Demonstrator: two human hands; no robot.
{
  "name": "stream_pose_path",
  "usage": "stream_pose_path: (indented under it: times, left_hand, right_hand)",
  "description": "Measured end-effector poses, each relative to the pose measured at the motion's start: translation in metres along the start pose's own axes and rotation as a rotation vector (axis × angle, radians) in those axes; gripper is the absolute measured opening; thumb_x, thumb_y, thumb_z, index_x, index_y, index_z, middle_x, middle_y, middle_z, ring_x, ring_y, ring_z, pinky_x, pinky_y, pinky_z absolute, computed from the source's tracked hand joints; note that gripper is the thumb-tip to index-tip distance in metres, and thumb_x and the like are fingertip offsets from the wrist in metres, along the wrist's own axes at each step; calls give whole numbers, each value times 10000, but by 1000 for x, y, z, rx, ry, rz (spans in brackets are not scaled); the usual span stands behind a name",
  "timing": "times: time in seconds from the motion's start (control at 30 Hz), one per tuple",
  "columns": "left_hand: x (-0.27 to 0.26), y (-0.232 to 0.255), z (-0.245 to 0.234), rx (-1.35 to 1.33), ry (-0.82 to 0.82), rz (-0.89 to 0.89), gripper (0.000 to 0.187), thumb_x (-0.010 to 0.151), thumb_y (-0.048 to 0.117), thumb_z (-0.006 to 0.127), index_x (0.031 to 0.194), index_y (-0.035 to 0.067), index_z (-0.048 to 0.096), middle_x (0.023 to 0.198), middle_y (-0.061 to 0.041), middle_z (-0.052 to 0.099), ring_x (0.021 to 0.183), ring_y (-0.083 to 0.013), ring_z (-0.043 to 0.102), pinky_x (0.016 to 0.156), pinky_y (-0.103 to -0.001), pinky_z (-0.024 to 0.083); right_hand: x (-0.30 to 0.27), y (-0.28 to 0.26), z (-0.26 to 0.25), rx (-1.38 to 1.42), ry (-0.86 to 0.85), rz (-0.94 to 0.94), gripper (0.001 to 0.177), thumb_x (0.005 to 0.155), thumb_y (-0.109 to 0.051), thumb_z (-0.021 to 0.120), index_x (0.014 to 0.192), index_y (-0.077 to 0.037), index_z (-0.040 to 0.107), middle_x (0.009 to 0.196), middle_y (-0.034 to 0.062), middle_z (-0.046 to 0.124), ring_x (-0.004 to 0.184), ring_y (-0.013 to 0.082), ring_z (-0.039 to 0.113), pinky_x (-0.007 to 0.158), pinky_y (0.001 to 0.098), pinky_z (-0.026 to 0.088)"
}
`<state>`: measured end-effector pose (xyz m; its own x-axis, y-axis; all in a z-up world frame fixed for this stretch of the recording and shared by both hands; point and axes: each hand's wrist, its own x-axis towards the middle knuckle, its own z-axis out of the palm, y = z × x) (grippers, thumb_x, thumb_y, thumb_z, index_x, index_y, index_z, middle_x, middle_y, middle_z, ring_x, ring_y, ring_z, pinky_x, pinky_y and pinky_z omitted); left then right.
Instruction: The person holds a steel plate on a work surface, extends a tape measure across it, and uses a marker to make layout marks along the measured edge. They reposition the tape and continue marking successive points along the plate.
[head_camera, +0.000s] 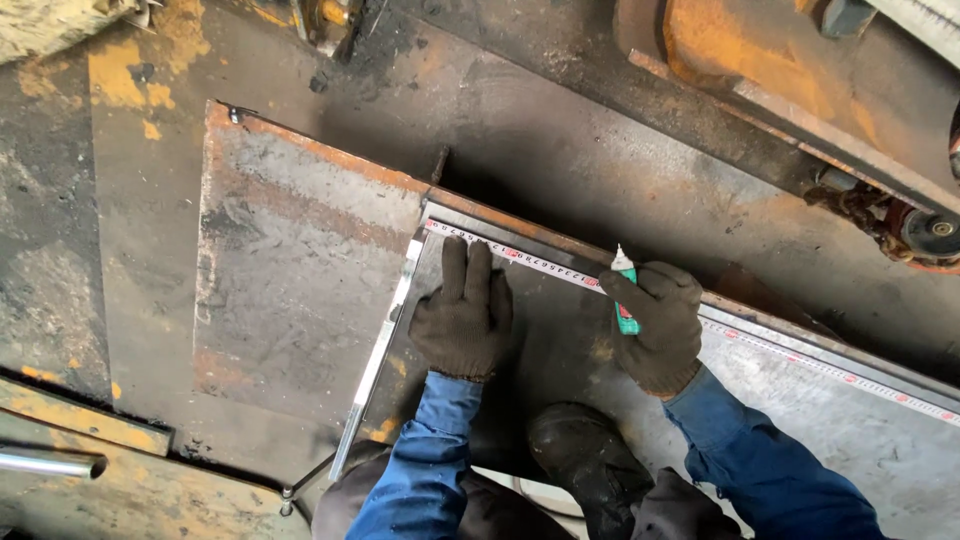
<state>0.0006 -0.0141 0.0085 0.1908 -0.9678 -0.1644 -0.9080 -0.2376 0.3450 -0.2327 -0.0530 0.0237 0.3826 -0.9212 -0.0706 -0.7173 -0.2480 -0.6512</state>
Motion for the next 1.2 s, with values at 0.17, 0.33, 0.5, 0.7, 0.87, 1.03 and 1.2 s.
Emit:
stream_pose_path:
  times: [0.17, 0.33, 0.5, 0.7, 0.87, 1.03, 1.2]
  left_hand:
    - [2, 2, -2, -11, 21, 15, 475, 905, 294, 712, 1340, 123, 631, 1411, -193, 634, 692, -293, 736, 567, -402, 574]
    - [3, 5, -7, -19, -19, 3, 489, 909, 308, 711, 1353, 121, 626, 1424, -182, 623, 736, -303, 744, 591, -421, 577]
    - [-3, 1, 1, 27, 42, 12, 462, 944, 318, 697, 1368, 150, 622, 1441, -139, 617, 755, -298, 742, 611, -424, 570]
    - [-1, 2, -5, 13, 27, 4, 423, 946, 332, 691, 1335, 170, 644, 1432, -161, 625, 665, -275, 725, 571, -408, 570]
    - [0, 4, -10, -17, -1, -13, 377, 977, 326, 659, 1325, 181, 644, 1440, -113, 626, 692, -276, 737, 588, -411, 576]
    - [-2, 3, -9, 16, 4, -11, 412, 960, 343, 661, 1338, 183, 626, 1452, -96, 599, 674, -274, 730, 588, -428, 573]
    - [-2, 0, -6, -18, -9, 0, 414, 980, 339, 659, 1357, 179, 600, 1480, -96, 577, 666, -267, 728, 565, -419, 571]
  right_hand:
    - [0, 1, 0, -18, -16, -1, 426, 733, 44, 702, 1140, -75, 743, 944, 153, 691, 957, 384, 633, 826, 499, 482]
    - [-5, 0, -1, -18, -14, 1, 456, 709, 42, 691, 1149, -67, 737, 984, 168, 696, 996, 399, 628, 860, 510, 482]
    - [-10, 5, 4, -36, -22, 11, 443, 746, 49, 703, 1169, -73, 743, 1013, 170, 699, 1020, 396, 629, 896, 506, 487]
    - [-7, 4, 7, -44, 45, -52, 426, 729, 72, 688, 1135, -45, 740, 969, 176, 704, 952, 403, 651, 853, 505, 496]
    - [-15, 10, 12, 27, 28, 17, 278, 884, 54, 727, 1141, -47, 750, 968, 168, 707, 884, 340, 688, 785, 435, 509]
    - [-9, -2, 5, -20, 38, -34, 364, 808, 68, 684, 1149, -41, 743, 1020, 178, 724, 939, 367, 683, 848, 468, 499]
    - [-17, -2, 9, -132, 60, 8, 368, 816, 45, 709, 1155, -92, 756, 1038, 153, 737, 992, 364, 680, 910, 461, 486]
